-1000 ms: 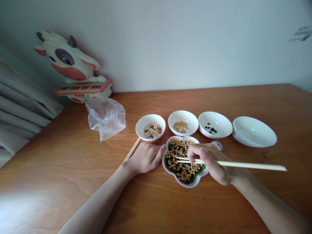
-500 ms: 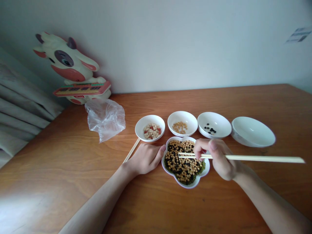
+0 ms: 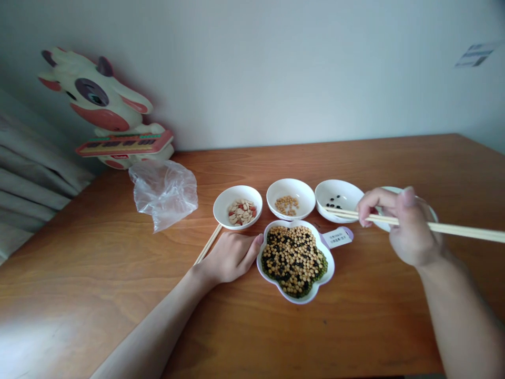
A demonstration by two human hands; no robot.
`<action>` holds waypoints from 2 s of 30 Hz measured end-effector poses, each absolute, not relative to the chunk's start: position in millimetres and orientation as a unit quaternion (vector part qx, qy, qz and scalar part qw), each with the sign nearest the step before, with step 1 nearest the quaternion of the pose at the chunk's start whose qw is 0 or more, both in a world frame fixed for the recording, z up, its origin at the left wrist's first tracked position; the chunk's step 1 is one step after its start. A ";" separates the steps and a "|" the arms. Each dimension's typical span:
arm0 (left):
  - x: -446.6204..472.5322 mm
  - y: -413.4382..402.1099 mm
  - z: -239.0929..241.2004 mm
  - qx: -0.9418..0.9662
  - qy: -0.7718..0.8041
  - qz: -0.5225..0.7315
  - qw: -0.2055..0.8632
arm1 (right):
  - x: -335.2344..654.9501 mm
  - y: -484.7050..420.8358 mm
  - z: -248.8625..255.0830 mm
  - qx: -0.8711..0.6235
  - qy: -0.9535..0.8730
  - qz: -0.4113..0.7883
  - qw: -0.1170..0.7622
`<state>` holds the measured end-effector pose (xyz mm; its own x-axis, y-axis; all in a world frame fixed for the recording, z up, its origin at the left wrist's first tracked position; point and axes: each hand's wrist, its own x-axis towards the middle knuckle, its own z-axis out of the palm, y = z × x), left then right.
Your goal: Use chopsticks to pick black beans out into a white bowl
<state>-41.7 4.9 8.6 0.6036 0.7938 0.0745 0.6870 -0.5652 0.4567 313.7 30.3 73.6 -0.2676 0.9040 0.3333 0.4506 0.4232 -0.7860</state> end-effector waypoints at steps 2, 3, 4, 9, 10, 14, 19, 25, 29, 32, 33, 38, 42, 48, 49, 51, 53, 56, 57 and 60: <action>-41.8 4.9 8.9 0.873 0.425 0.134 0.197 | 311.0 26.9 73.1 -0.412 -0.756 0.374 0.344; -41.8 5.0 9.0 0.873 0.426 0.133 0.198 | 308.5 25.3 72.7 -0.404 -0.759 0.407 0.310; -41.8 5.0 8.9 0.872 0.426 0.133 0.200 | 305.5 23.9 72.3 -0.402 -0.758 0.429 0.282; -41.5 5.2 8.6 0.874 0.422 0.140 0.196 | 290.9 20.1 70.4 -0.385 -0.776 0.446 0.224; -41.4 5.2 8.6 0.874 0.423 0.142 0.195 | 289.3 19.8 70.0 -0.383 -0.784 0.438 0.218; -41.4 5.2 9.1 0.873 0.424 0.145 0.195 | 286.0 19.4 69.4 -0.398 -0.809 0.389 0.191; -41.5 4.5 10.1 0.871 0.425 0.140 0.200 | 285.6 20.1 67.5 -0.400 -0.808 0.386 0.194; -41.5 4.7 9.9 0.871 0.428 0.138 0.198 | 289.1 21.0 64.9 -0.399 -0.804 0.391 0.202; -41.9 5.0 8.9 0.870 0.427 0.141 0.200 | 288.3 21.0 66.0 -0.404 -0.804 0.387 0.199; -42.2 5.3 8.2 0.870 0.426 0.142 0.204 | 286.3 21.4 65.4 -0.403 -0.805 0.385 0.204; -42.2 5.5 8.0 0.870 0.426 0.141 0.205 | 285.7 21.6 65.0 -0.401 -0.805 0.385 0.208; -42.1 5.7 7.3 0.869 0.428 0.140 0.203 | 286.4 21.6 65.4 -0.388 -0.793 0.395 0.254; -42.1 5.4 8.1 0.871 0.425 0.142 0.202 | 294.6 23.8 67.8 -0.379 -0.783 0.374 0.322; -42.3 5.4 8.6 0.872 0.422 0.142 0.202 | 316.7 40.4 63.8 -0.539 -0.692 0.118 0.465; -42.2 5.6 8.4 0.872 0.422 0.142 0.203 | 319.0 43.3 62.7 -0.562 -0.686 0.090 0.453; -42.1 6.0 7.9 0.871 0.424 0.142 0.205 | 319.1 46.4 60.6 -0.575 -0.682 0.075 0.446; -42.0 6.3 7.3 0.869 0.426 0.140 0.208 | 311.3 44.5 58.2 -0.540 -0.675 0.123 0.488; -41.8 6.1 7.1 0.870 0.424 0.140 0.209 | 286.4 32.2 53.4 -0.418 -0.697 0.263 0.520; -41.8 5.9 7.3 0.871 0.423 0.141 0.206 | 276.5 26.7 51.5 -0.386 -0.723 0.299 0.489; -41.7 5.1 8.7 0.873 0.421 0.144 0.201 | 250.0 12.2 45.4 -0.348 -0.776 0.339 0.403</action>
<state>-41.7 5.1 8.7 0.6041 0.7928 0.0812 0.6770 -0.5643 0.4725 250.0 12.2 45.4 -0.4335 0.8132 0.3882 0.2669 0.5273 -0.8066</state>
